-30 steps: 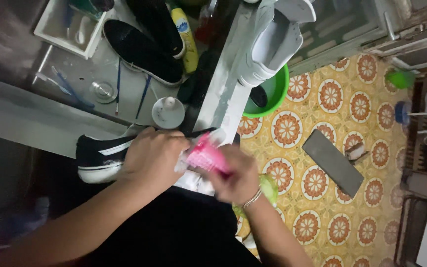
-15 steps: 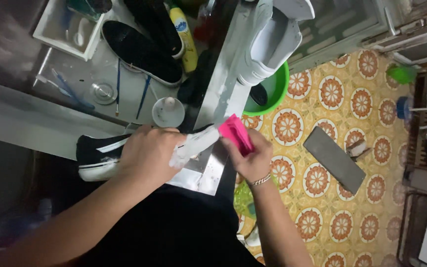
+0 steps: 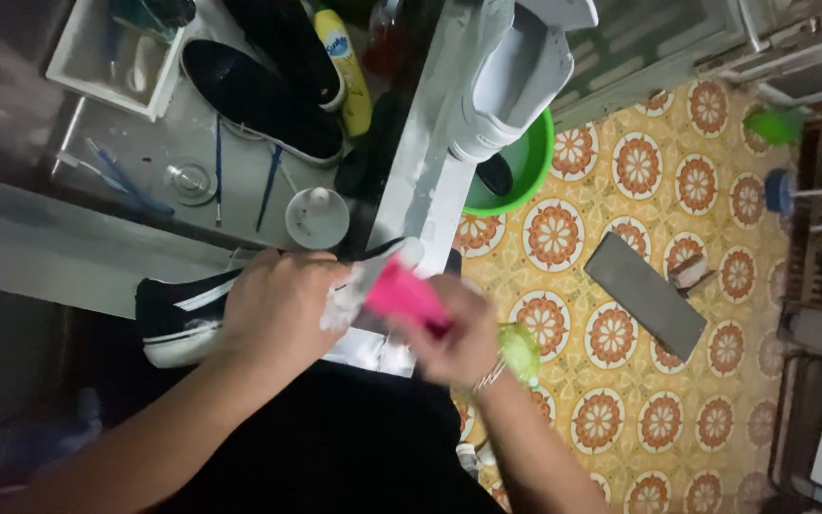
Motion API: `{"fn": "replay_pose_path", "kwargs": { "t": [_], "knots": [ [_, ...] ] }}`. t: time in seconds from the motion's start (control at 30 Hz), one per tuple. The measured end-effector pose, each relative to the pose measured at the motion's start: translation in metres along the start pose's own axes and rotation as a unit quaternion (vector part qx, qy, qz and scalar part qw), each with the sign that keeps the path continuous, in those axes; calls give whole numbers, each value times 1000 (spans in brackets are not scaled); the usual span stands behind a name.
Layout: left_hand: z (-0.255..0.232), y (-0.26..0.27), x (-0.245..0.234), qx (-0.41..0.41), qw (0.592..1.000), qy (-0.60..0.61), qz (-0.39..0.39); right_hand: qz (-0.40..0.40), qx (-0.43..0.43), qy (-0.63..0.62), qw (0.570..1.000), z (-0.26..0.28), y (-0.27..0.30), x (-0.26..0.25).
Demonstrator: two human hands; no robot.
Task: The person is hand-washing and scrubbing sneakers in a sink using a brush and soap.
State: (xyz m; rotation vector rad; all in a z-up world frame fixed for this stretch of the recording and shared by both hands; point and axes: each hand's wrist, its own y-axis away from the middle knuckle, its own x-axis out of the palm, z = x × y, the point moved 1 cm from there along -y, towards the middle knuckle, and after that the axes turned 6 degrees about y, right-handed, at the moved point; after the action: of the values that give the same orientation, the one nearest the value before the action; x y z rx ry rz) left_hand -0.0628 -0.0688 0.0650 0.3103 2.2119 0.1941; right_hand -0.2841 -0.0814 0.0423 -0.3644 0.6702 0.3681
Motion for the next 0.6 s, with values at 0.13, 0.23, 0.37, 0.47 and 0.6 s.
{"fn": "replay_pose_path", "kwargs": {
  "t": [0.13,0.23,0.37,0.47,0.6],
  "knots": [
    [-2,-1,-6,-22,999,15,23,-11,75,57,996,2,-9,-7],
    [6,0,4,13,1000,16,-12,7,31,31,999,18,-7,1],
    [8,1,1,-8,999,45,-22,-37,53,13,998,-7,-9,1],
    [4,0,2,25,1000,10,-7,-46,76,25,996,12,-7,1],
    [9,-1,6,22,1000,13,9,-30,-16,4,999,12,-1,5]
  ]
}}
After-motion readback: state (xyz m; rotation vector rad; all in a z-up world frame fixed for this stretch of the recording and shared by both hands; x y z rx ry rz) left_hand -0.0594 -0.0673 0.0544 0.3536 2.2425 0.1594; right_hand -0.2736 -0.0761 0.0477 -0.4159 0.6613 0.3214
